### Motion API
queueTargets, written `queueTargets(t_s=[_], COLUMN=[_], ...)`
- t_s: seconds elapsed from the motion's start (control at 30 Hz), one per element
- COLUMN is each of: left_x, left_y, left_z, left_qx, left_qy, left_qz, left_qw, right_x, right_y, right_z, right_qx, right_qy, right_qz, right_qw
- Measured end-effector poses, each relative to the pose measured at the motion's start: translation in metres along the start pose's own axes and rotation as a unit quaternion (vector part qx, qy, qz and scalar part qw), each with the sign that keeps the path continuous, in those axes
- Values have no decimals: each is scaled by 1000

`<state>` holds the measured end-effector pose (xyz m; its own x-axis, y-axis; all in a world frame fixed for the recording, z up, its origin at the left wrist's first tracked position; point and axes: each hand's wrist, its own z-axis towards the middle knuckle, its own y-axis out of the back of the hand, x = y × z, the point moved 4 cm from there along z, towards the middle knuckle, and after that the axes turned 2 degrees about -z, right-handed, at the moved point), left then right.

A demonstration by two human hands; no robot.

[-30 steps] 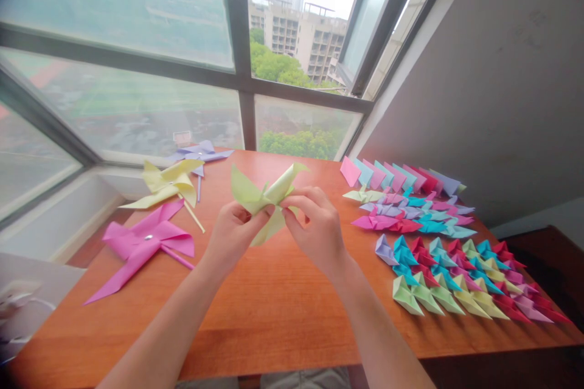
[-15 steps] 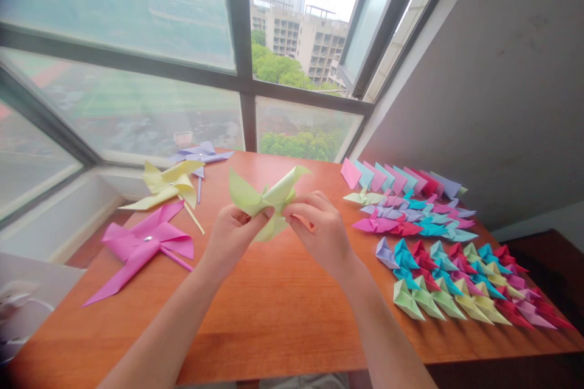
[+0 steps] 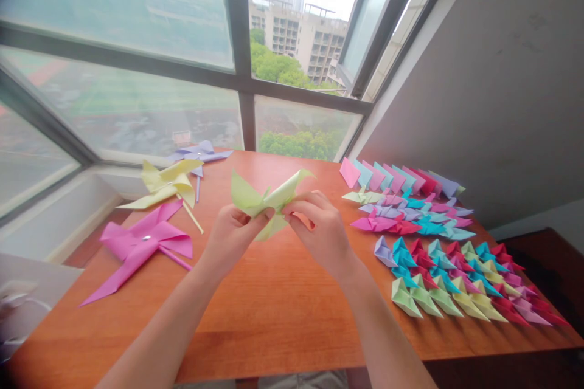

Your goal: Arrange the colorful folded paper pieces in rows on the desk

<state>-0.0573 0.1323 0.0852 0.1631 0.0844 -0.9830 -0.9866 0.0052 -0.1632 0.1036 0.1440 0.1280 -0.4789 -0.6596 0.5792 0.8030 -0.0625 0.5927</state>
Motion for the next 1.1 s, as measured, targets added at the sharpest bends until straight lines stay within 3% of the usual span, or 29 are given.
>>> queueTargets(t_s=[0.33,0.6,1.1], left_x=[-2,1,6], left_y=[0,1,3], left_z=[0,-1,-1], left_qx=[5,-7,-3], left_qy=[-13,7,16], left_qz=[37,31,13], left_qw=[999,999,1000], right_x=[6,9,10], right_y=[2,5,13], right_z=[1,3,4], right_qx=[-17,-16,-25], right_qy=[29,79,106], right_qz=[-39,-71,-152], right_qw=[999,994,982])
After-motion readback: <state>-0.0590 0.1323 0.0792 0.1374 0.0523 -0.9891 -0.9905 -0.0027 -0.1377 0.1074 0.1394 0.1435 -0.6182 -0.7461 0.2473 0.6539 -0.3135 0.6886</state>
